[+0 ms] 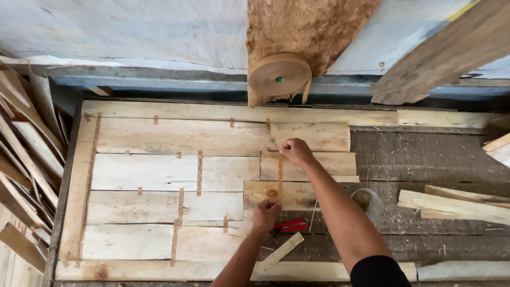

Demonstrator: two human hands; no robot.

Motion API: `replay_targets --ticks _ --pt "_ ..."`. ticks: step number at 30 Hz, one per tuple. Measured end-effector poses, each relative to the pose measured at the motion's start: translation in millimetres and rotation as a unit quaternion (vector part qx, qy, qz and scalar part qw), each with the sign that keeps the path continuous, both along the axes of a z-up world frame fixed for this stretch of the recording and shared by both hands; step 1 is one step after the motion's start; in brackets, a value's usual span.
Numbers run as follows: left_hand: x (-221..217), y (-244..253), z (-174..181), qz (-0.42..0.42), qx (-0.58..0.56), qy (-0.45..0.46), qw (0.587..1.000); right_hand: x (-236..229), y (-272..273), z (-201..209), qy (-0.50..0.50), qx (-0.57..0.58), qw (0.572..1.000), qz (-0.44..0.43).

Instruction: Repairing a wooden panel by gluing and fitting small wooden slats using a utility knife.

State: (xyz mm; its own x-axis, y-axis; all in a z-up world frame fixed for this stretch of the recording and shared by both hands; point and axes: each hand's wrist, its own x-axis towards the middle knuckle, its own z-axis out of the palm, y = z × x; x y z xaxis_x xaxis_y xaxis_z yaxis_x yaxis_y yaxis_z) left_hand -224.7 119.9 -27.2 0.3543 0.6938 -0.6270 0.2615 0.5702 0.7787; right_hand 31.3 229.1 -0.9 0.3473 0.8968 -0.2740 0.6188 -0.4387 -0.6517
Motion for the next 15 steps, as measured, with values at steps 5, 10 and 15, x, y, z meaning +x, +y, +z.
replay_targets --ticks 5,10,15 --pt "12.4 15.9 -31.7 0.042 -0.039 -0.021 0.998 -9.0 30.8 11.3 0.005 -0.028 1.000 0.013" --pt "17.5 26.4 -45.5 0.098 -0.093 -0.063 0.989 -12.0 49.5 4.7 0.014 -0.047 0.999 0.011" --pt "17.4 46.5 -24.0 0.065 -0.127 -0.075 0.987 -12.9 57.1 -9.0 -0.024 -0.036 0.998 0.035"
